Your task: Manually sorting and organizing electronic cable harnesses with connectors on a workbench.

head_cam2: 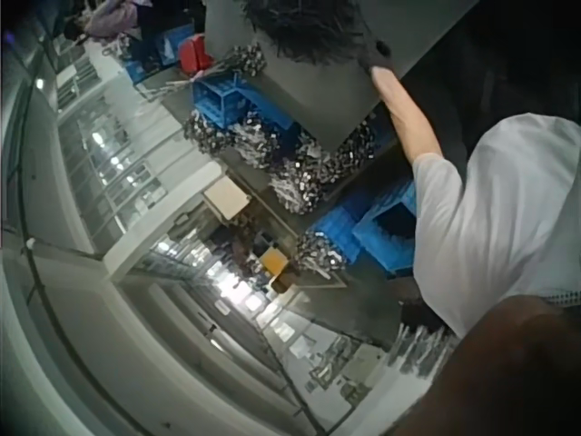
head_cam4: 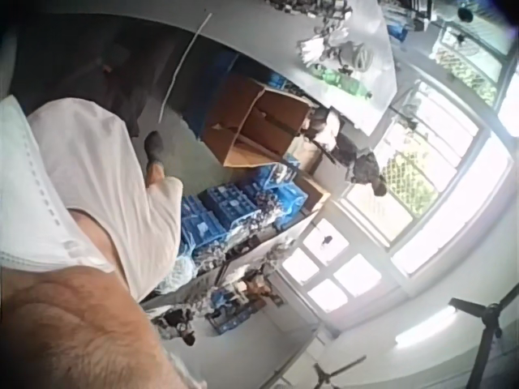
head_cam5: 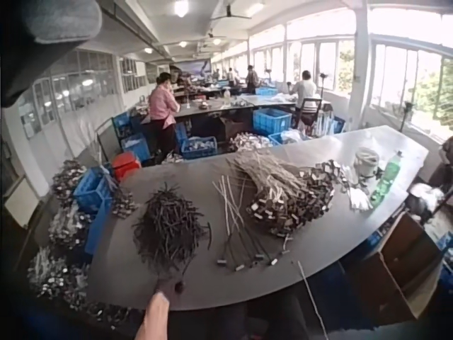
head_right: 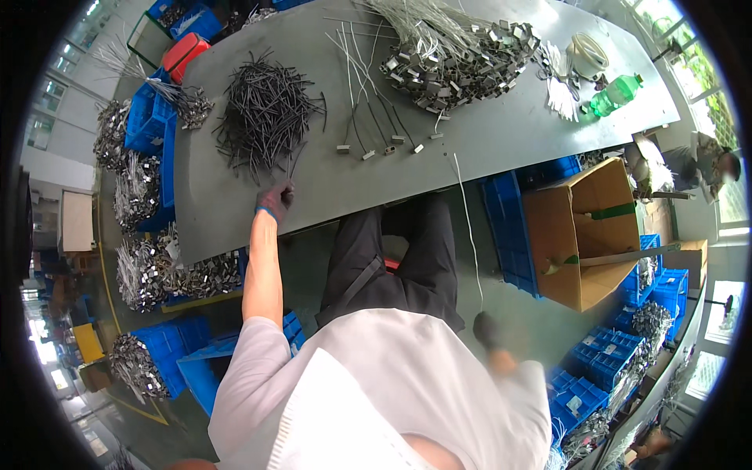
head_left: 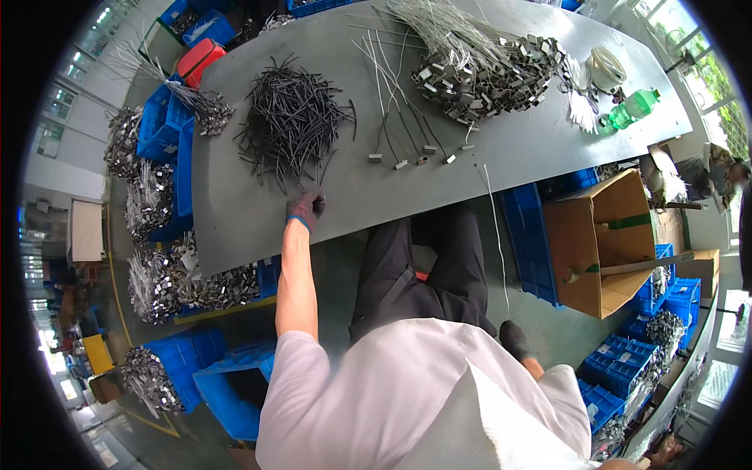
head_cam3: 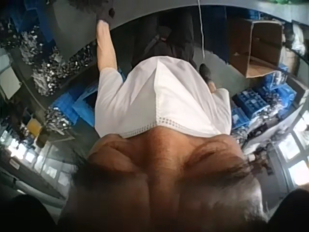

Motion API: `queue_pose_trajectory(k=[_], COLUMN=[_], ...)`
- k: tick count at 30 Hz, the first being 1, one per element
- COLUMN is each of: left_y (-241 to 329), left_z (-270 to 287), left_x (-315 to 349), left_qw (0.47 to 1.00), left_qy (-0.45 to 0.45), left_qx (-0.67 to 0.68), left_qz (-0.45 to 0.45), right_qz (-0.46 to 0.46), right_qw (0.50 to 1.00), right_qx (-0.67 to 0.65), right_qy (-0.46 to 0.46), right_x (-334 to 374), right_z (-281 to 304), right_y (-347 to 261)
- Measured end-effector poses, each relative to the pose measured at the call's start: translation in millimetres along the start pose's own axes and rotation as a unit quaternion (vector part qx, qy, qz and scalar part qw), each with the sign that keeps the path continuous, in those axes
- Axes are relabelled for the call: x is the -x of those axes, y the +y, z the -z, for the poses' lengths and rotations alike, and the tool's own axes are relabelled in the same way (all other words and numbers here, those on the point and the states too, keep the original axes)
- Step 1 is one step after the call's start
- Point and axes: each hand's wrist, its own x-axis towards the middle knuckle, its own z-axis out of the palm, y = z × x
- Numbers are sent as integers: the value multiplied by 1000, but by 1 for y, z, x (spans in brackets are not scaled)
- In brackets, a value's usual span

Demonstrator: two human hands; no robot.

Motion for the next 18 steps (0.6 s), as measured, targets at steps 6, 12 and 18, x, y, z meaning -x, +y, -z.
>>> queue_pose_trajectory(k=[6, 12, 18], left_y=[-8, -21, -29], left_z=[-58, -160, -279], left_x=[31, 28, 101], left_qw=[962, 936, 933], left_qy=[-87, -193, -225], left_qx=[255, 281, 272], left_qz=[53, 92, -71], right_qz=[-48, 99, 85], right_qw=[979, 955, 979], right_qx=[-174, -151, -20], right_qy=[98, 237, 183], right_x=[13, -46, -68], right_z=[55, 157, 201], right_y=[-57, -135, -153])
